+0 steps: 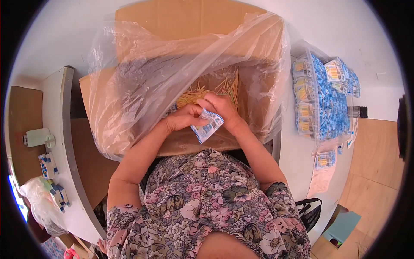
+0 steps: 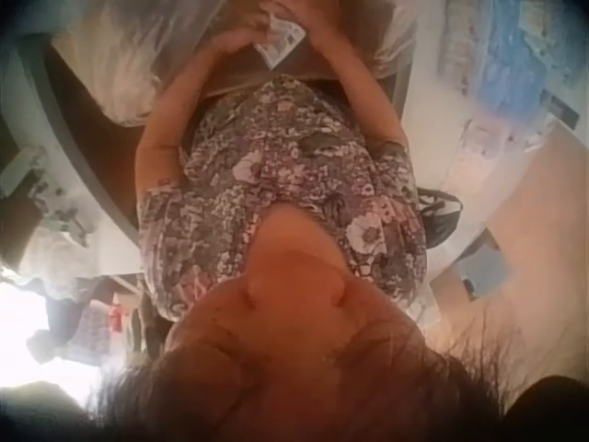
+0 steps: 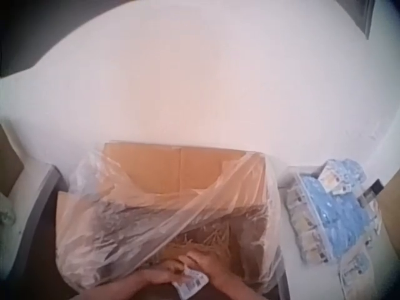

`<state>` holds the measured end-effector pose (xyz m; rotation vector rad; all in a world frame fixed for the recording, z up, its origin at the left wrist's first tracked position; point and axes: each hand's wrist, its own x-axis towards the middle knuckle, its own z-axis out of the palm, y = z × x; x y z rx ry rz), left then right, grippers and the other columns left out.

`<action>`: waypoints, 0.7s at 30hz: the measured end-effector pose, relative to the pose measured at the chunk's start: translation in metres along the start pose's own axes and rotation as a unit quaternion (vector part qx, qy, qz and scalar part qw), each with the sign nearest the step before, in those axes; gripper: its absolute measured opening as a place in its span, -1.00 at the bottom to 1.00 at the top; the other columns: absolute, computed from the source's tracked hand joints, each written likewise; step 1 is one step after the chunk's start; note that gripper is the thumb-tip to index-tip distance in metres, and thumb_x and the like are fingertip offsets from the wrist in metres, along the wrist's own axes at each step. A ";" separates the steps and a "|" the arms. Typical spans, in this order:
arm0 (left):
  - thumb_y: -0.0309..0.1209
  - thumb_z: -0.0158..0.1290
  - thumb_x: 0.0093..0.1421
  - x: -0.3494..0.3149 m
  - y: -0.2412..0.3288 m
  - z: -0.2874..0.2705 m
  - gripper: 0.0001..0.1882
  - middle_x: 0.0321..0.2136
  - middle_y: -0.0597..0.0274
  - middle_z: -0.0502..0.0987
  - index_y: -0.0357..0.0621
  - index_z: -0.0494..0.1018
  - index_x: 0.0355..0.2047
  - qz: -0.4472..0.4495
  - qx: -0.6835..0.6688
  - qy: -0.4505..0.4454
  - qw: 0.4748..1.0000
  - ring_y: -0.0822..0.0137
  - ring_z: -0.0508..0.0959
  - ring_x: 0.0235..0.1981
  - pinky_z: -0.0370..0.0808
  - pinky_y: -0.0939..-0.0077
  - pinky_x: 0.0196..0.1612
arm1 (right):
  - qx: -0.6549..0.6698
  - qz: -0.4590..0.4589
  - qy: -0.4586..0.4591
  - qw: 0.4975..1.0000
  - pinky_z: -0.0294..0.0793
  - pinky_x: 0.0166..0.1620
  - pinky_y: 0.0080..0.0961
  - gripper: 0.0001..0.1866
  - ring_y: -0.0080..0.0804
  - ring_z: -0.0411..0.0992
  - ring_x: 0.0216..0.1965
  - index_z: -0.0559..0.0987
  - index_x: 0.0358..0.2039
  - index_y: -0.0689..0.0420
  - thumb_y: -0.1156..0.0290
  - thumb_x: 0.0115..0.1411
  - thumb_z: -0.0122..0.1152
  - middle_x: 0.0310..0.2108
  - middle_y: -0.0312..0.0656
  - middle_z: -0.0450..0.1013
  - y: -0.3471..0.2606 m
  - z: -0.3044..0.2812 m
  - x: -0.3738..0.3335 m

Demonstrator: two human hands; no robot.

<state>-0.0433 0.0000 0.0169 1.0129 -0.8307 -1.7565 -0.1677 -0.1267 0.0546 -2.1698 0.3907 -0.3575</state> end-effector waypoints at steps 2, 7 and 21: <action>-0.45 0.11 0.07 0.002 0.000 0.005 -0.76 -0.36 0.34 0.52 -0.25 0.49 -0.23 0.047 0.057 0.061 0.995 0.51 0.46 -0.30 0.38 0.61 -0.19 | -0.049 0.032 0.013 0.998 0.35 -0.53 -0.26 -0.65 0.04 0.36 -0.60 0.38 -0.54 0.18 0.12 0.08 0.11 -0.65 0.03 0.37 -0.001 0.001 0.002; -0.53 0.08 0.05 0.007 0.004 0.011 -0.79 -0.40 0.27 0.52 -0.30 0.48 -0.27 0.156 0.207 0.089 0.962 0.49 0.47 -0.34 0.41 0.59 -0.23 | -0.163 0.086 0.041 0.982 0.33 -0.53 -0.31 -0.56 -0.04 0.34 -0.63 0.39 -0.57 0.18 0.02 -0.02 0.21 -0.68 0.02 0.35 0.012 0.010 0.000; -0.48 0.09 0.08 0.012 -0.013 -0.001 -0.79 -0.39 0.23 0.49 -0.27 0.48 -0.25 0.154 0.210 0.054 0.964 0.44 0.47 -0.29 0.39 0.54 -0.20 | 0.045 0.069 0.101 0.992 0.37 -0.48 -0.40 -0.82 -0.14 0.39 -0.59 0.39 -0.52 0.24 0.38 0.03 0.11 -0.63 -0.03 0.37 0.022 -0.005 -0.012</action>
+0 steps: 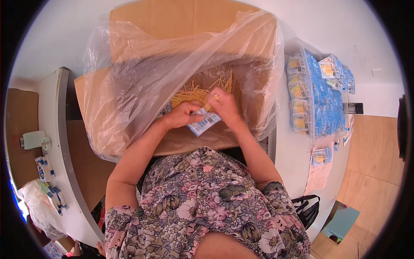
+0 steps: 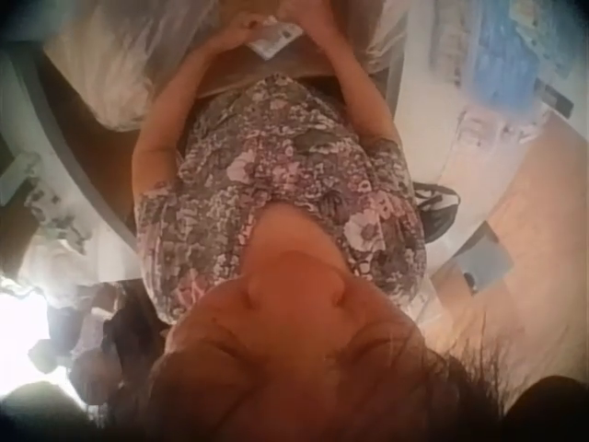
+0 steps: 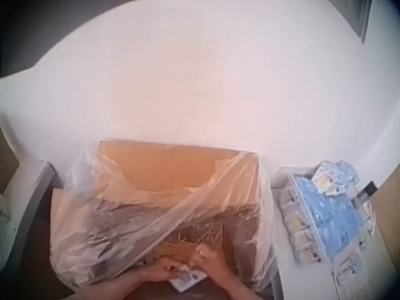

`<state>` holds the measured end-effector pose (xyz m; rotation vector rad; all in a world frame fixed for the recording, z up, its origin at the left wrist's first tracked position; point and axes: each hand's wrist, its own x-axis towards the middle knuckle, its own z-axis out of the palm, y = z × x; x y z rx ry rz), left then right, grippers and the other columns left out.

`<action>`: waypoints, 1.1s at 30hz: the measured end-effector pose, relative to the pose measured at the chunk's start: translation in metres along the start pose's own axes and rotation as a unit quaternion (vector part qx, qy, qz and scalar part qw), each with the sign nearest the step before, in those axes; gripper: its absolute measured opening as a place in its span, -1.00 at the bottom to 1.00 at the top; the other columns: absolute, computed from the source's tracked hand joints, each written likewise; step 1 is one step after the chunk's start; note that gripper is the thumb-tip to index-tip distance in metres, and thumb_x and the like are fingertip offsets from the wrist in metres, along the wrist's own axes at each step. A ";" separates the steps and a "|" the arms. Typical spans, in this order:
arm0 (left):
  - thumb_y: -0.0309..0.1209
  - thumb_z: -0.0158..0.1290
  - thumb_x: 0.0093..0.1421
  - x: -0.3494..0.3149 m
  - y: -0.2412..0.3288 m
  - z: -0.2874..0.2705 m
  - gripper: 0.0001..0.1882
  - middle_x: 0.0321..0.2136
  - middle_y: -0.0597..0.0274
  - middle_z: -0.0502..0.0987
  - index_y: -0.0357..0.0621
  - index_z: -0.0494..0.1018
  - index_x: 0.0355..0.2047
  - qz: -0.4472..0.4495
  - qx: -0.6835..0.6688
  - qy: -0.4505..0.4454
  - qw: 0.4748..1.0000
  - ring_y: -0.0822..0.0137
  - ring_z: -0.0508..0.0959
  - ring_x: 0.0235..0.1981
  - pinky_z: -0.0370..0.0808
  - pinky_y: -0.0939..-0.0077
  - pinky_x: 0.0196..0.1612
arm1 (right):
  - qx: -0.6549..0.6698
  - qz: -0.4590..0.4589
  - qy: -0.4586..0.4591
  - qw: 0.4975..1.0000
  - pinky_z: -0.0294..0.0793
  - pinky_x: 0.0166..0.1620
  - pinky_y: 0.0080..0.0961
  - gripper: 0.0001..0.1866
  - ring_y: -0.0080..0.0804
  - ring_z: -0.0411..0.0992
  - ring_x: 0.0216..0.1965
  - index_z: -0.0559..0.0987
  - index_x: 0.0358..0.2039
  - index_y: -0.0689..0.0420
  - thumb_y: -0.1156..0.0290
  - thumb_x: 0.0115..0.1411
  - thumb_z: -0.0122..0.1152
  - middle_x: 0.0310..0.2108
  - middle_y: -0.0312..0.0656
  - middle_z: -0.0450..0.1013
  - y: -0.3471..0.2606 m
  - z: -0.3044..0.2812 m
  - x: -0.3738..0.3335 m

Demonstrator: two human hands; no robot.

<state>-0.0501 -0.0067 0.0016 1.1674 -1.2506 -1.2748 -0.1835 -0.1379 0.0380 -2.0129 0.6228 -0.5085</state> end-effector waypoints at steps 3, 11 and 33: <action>-0.45 0.05 0.11 0.000 0.004 -0.005 -0.75 -0.34 0.35 0.50 -0.25 0.45 -0.18 -0.121 -0.139 0.030 0.982 0.55 0.45 -0.31 0.41 0.62 -0.22 | -0.112 0.080 -0.113 0.984 0.37 -0.44 -0.46 -0.87 -0.28 0.35 -0.58 0.42 -0.50 0.24 0.42 0.03 0.08 -0.58 -0.06 0.37 0.010 -0.024 -0.005; -0.41 0.00 0.17 0.000 0.013 -0.006 -0.76 -0.31 0.35 0.52 -0.24 0.45 -0.17 -0.151 -0.188 0.065 0.968 0.59 0.47 -0.32 0.43 0.63 -0.24 | -0.109 0.128 -0.253 0.953 0.37 -0.37 -0.30 -0.76 -0.12 0.42 -0.50 0.42 -0.46 0.28 0.33 -0.01 0.08 -0.58 0.01 0.40 0.008 -0.036 -0.024; -0.57 0.14 -0.01 0.002 0.046 -0.001 -0.83 -0.28 0.19 0.53 -0.28 0.54 -0.35 -0.001 -0.077 0.093 0.993 0.42 0.48 -0.23 0.38 0.56 -0.12 | 0.202 0.106 -0.119 0.966 0.11 -0.68 -0.68 -0.86 -0.71 0.21 -0.69 0.43 -0.50 0.15 0.39 0.09 0.15 -0.66 -0.38 0.32 -0.048 -0.043 0.001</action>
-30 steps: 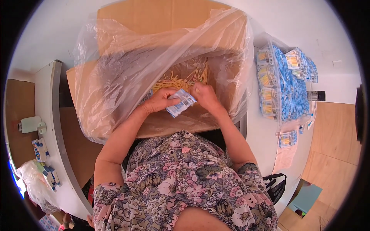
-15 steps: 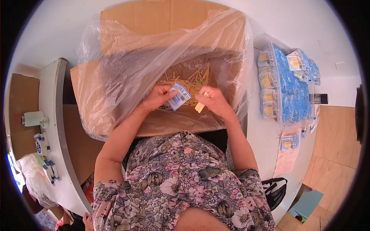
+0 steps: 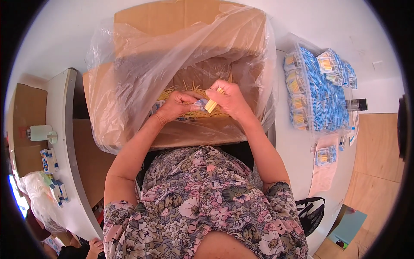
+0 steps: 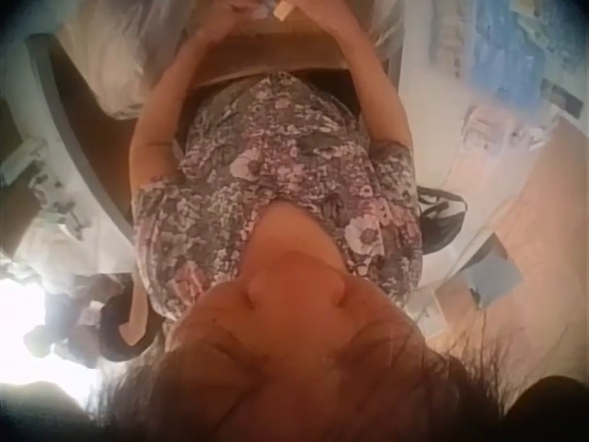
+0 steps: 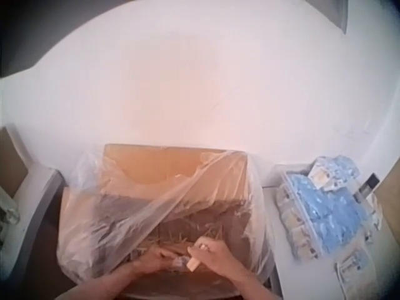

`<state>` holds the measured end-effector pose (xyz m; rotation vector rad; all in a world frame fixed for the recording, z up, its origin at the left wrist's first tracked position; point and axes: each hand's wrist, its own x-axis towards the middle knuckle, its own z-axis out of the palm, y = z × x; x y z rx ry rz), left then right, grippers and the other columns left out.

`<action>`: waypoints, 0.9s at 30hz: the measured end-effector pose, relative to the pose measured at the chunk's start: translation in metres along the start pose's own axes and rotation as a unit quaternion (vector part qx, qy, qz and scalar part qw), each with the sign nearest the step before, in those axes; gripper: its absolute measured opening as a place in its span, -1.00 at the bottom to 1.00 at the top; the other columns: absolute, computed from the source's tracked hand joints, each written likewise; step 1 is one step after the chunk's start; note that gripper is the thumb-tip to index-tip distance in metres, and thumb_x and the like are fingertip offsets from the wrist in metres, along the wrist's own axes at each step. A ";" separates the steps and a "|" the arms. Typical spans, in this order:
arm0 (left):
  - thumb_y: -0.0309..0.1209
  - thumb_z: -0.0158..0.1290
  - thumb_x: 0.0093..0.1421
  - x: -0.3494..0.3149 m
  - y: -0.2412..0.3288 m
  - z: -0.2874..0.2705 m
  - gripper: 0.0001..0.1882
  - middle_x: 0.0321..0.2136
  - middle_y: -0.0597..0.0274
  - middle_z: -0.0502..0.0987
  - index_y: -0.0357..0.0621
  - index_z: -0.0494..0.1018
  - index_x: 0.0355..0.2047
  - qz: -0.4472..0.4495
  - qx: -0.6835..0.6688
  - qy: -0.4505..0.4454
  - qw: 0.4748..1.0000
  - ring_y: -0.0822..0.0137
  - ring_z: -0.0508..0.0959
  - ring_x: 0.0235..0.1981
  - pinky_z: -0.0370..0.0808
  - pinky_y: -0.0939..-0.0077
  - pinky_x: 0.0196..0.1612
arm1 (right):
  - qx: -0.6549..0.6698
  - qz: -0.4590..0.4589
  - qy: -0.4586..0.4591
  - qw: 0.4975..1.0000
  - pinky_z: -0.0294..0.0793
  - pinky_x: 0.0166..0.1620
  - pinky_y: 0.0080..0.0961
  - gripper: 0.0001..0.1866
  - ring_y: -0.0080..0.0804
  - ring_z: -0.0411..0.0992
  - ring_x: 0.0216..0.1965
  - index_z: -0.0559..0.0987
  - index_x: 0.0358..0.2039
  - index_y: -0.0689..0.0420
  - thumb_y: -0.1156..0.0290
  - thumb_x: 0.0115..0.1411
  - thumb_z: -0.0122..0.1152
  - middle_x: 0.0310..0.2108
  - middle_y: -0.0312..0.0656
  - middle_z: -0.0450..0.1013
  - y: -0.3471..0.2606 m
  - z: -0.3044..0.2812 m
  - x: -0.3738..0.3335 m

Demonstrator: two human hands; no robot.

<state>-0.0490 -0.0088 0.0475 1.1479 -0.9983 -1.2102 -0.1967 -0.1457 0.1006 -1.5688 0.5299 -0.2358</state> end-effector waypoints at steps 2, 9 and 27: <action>-0.56 0.13 -0.01 -0.001 -0.004 0.001 -0.82 -0.28 0.19 0.53 -0.28 0.54 -0.33 0.009 0.030 -0.013 0.999 0.43 0.47 -0.23 0.37 0.57 -0.12 | -0.125 -0.102 0.029 0.987 0.22 -0.63 -0.63 -0.85 -0.66 0.28 -0.65 0.44 -0.49 0.17 0.38 0.09 0.15 -0.65 -0.35 0.34 0.002 0.001 -0.001; -0.50 0.07 0.11 -0.004 -0.010 0.002 -0.80 -0.36 0.38 0.55 -0.23 0.52 -0.23 -0.089 0.013 -0.016 0.996 0.58 0.46 -0.33 0.41 0.67 -0.24 | -0.314 -0.221 0.056 0.922 0.34 -0.49 -0.49 -0.78 -0.41 0.36 -0.58 0.44 -0.36 0.21 0.31 0.09 0.15 -0.62 -0.15 0.36 -0.022 0.010 -0.019; -0.46 0.03 0.05 0.022 0.011 0.078 -0.73 -0.30 0.24 0.50 -0.27 0.45 -0.21 -0.063 0.038 0.000 0.997 0.44 0.47 -0.32 0.41 0.58 -0.27 | -0.267 -0.283 0.215 0.895 0.42 -0.32 -0.44 -0.77 -0.24 0.46 -0.38 0.51 -0.26 0.17 0.48 0.01 0.20 -0.38 -0.12 0.47 -0.010 -0.035 -0.118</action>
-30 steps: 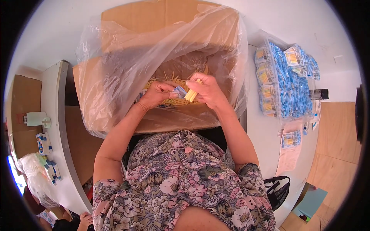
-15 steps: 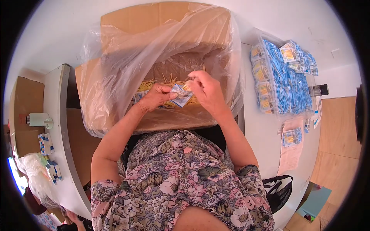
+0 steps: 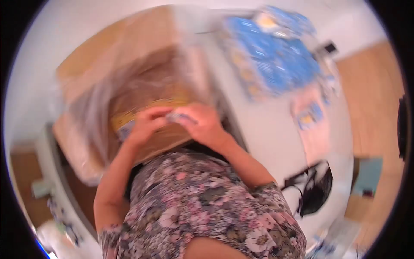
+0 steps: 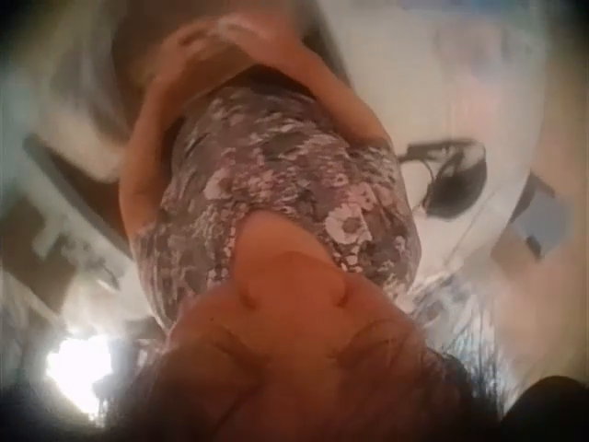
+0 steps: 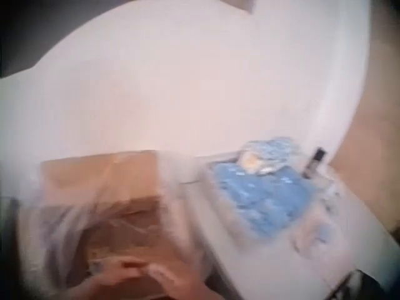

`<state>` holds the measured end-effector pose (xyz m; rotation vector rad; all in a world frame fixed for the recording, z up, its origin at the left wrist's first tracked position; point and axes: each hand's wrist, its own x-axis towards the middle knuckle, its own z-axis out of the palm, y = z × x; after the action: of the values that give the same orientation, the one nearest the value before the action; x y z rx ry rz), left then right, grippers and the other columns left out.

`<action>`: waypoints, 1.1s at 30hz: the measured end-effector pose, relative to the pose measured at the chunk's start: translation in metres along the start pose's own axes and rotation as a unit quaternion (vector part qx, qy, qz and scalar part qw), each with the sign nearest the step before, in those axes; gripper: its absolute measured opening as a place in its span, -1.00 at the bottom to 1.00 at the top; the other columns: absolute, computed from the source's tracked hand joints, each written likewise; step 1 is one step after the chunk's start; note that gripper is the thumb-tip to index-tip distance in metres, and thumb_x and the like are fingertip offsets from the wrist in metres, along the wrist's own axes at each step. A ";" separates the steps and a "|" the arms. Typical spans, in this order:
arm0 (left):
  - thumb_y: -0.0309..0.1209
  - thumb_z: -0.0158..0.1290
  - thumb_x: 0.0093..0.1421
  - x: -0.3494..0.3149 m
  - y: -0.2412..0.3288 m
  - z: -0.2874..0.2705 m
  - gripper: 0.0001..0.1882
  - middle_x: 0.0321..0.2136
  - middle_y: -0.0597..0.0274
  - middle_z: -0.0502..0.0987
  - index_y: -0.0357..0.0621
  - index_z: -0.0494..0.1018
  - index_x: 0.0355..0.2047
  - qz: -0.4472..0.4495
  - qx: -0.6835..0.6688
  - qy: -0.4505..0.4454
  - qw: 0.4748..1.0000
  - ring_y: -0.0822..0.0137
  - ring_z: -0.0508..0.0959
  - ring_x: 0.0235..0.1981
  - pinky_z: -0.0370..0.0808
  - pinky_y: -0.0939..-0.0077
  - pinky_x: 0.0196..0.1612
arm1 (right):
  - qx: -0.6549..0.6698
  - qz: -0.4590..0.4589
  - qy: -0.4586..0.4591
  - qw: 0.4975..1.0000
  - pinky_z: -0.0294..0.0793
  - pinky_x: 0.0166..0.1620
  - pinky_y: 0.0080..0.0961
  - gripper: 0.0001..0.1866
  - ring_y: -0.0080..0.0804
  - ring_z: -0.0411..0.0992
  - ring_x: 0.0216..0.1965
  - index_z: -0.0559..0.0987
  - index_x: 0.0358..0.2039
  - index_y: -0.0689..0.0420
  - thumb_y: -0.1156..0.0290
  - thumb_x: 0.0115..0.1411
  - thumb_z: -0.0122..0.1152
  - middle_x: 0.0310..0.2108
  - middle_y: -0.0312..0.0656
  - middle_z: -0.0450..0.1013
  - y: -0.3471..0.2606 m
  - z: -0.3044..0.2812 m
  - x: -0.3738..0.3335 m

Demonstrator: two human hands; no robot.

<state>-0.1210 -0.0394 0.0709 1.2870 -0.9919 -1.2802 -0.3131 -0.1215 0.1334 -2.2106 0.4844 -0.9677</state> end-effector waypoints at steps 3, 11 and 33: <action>-0.47 0.01 0.07 0.001 -0.009 -0.038 -0.75 -0.32 0.19 0.52 -0.32 0.45 -0.22 -0.002 0.134 0.040 0.990 0.37 0.51 -0.28 0.42 0.54 -0.20 | 0.022 -0.012 0.032 0.999 0.42 -0.42 -0.41 -0.81 -0.23 0.44 -0.50 0.53 -0.37 0.18 0.56 -0.08 0.23 -0.50 -0.12 0.46 -0.015 -0.068 -0.027; -0.48 0.16 -0.17 -0.013 -0.074 -0.138 -0.66 -0.37 0.04 0.51 -0.21 0.45 -0.30 -0.129 0.612 0.053 0.779 0.14 0.51 -0.28 0.43 0.37 -0.19 | -0.272 0.245 0.430 0.825 0.41 -0.20 -0.47 -0.70 -0.30 0.45 -0.29 0.52 -0.26 0.26 0.48 -0.06 0.23 -0.32 -0.07 0.49 0.096 -0.273 -0.167; -0.37 0.26 -0.28 -0.025 -0.099 -0.152 -0.70 -0.40 0.09 0.51 -0.09 0.41 -0.50 -0.162 0.620 0.157 0.752 0.08 0.50 -0.29 0.40 0.25 -0.25 | -0.548 -0.057 0.265 0.791 0.40 -0.01 -0.31 -0.69 -0.16 0.25 0.04 0.42 -0.10 0.20 0.57 0.10 0.12 0.02 -0.02 0.23 0.012 -0.178 -0.066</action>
<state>0.0170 0.0158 -0.0368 2.6772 -1.4556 -0.4429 -0.4915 -0.1688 0.1813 -2.9313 1.4958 -1.6665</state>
